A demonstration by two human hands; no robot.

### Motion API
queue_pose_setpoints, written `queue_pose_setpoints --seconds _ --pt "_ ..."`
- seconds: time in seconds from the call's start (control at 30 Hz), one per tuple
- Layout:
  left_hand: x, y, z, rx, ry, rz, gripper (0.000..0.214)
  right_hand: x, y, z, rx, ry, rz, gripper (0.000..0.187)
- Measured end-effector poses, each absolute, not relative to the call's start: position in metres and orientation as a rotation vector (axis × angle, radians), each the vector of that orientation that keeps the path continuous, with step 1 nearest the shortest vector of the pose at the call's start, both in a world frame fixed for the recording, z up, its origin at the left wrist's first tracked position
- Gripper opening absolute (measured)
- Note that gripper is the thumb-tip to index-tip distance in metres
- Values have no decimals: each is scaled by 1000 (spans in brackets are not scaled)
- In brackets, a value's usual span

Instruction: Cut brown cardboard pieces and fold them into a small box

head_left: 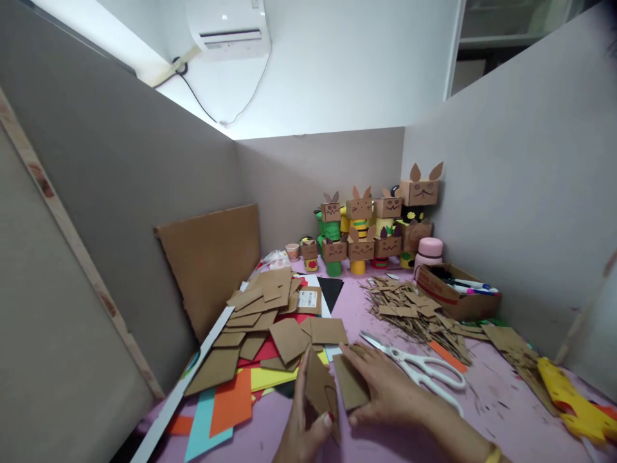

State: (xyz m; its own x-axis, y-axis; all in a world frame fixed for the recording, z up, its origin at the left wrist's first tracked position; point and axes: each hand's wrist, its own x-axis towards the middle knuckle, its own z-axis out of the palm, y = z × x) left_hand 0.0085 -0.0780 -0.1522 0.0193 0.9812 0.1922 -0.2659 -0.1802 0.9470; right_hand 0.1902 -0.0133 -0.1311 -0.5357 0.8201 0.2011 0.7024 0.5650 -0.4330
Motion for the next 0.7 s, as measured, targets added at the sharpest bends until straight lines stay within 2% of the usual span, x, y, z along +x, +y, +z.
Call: queue_pose_setpoints --seconds 0.07,0.17,0.27,0.33,0.4,0.5,0.63,0.7 --pt "6 -76 -155 1099 807 1372 94 193 -18 -132 -1235 -2427 506 103" --pt "3 -73 -157 968 710 1309 87 192 -21 -127 -1232 -2371 532 78" --pt "1 -76 -153 1016 750 1337 97 196 -27 -123 -1261 -2228 597 61" --pt "4 -81 -152 1128 762 1340 110 205 -37 -127 -1133 -2012 859 66" --pt "9 -87 -154 1233 764 1306 116 217 -51 -139 -907 -1752 1194 90" --pt "17 -92 -161 1328 824 1197 110 234 -73 -167 -880 -1595 1319 120" --pt "23 -95 -164 1526 898 1006 93 242 -89 -187 -974 -1716 1141 129" --pt "24 -96 -159 1711 902 917 92 240 -91 -181 -969 -1843 1114 122"
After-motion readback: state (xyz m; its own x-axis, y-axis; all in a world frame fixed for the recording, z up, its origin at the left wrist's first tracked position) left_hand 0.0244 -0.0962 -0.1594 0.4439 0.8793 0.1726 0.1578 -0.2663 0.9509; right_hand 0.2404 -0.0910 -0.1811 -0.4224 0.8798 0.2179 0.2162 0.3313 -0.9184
